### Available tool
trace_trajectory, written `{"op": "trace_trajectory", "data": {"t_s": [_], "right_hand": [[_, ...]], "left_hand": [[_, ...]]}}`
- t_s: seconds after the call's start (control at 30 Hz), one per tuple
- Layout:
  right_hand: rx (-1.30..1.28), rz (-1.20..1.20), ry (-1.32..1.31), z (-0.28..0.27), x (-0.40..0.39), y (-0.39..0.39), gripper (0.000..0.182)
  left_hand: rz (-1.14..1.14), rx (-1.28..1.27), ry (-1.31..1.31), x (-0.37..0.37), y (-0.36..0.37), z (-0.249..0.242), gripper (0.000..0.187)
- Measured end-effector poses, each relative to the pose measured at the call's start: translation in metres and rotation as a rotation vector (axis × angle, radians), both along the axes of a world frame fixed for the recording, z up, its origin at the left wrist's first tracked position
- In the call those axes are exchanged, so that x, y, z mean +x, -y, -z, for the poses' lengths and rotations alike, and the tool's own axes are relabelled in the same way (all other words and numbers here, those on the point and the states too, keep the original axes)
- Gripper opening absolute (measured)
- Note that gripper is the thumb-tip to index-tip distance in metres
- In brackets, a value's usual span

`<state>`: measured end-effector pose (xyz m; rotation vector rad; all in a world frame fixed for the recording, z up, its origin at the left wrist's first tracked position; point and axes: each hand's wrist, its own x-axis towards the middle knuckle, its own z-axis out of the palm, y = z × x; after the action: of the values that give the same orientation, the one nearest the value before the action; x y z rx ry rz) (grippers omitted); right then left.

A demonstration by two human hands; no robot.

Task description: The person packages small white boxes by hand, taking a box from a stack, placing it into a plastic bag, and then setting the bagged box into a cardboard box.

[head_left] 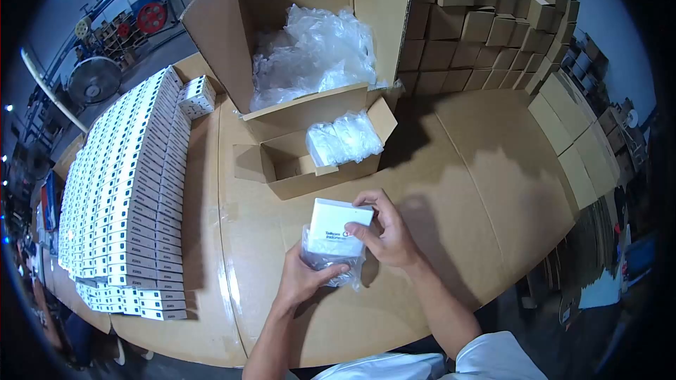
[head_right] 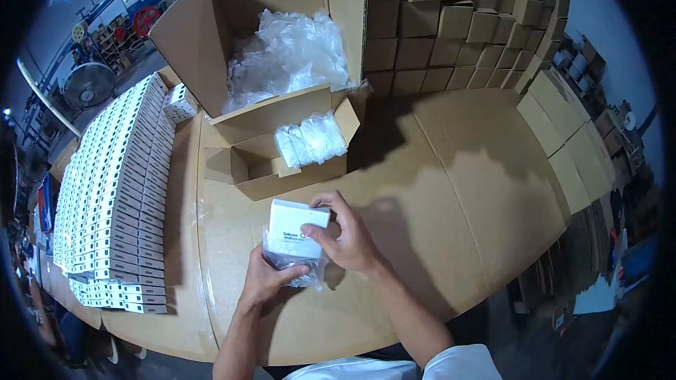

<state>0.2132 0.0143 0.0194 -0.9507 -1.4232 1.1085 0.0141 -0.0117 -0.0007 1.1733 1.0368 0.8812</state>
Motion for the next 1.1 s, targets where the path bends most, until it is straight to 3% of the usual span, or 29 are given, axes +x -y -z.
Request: {"op": "trace_trajectory", "data": {"t_s": [0.1, 0.13, 0.27, 0.4, 0.5, 0.53, 0.73, 0.83, 1.1], "right_hand": [[-0.127, -0.012, 0.007, 0.004, 0.007, 0.001, 0.028], [-0.142, -0.003, 0.045, 0.005, 0.009, 0.001, 0.028], [-0.060, 0.040, 0.136, 0.012, 0.005, 0.003, 0.029], [-0.284, -0.145, 0.028, 0.003, 0.005, 0.010, 0.055], [-0.219, -0.189, 0.034, 0.006, 0.000, 0.013, 0.079], [-0.155, -0.211, -0.104, 0.014, -0.007, 0.009, 0.087], [-0.211, -0.098, -0.050, 0.006, -0.002, 0.009, 0.081], [-0.207, -0.102, -0.036, 0.012, -0.004, 0.010, 0.077], [-0.136, -0.110, 0.013, 0.018, -0.006, 0.009, 0.054]], "left_hand": [[-0.029, 0.020, -0.020, -0.002, -0.002, -0.002, 0.063], [-0.035, 0.074, -0.047, -0.001, -0.001, -0.001, 0.050], [-0.144, -0.064, -0.025, -0.002, -0.001, 0.007, 0.029], [-0.270, -0.163, 0.232, 0.000, -0.002, 0.018, 0.028], [-0.300, -0.236, 0.328, -0.004, -0.002, 0.014, 0.029], [-0.306, -0.208, 0.301, -0.005, -0.003, 0.015, 0.028], [-0.431, 0.137, 0.145, -0.006, -0.012, 0.012, 0.029], [-0.430, -0.029, 0.194, -0.013, -0.014, 0.022, 0.027], [-0.535, 0.016, 0.209, -0.014, -0.013, 0.017, 0.017]]}}
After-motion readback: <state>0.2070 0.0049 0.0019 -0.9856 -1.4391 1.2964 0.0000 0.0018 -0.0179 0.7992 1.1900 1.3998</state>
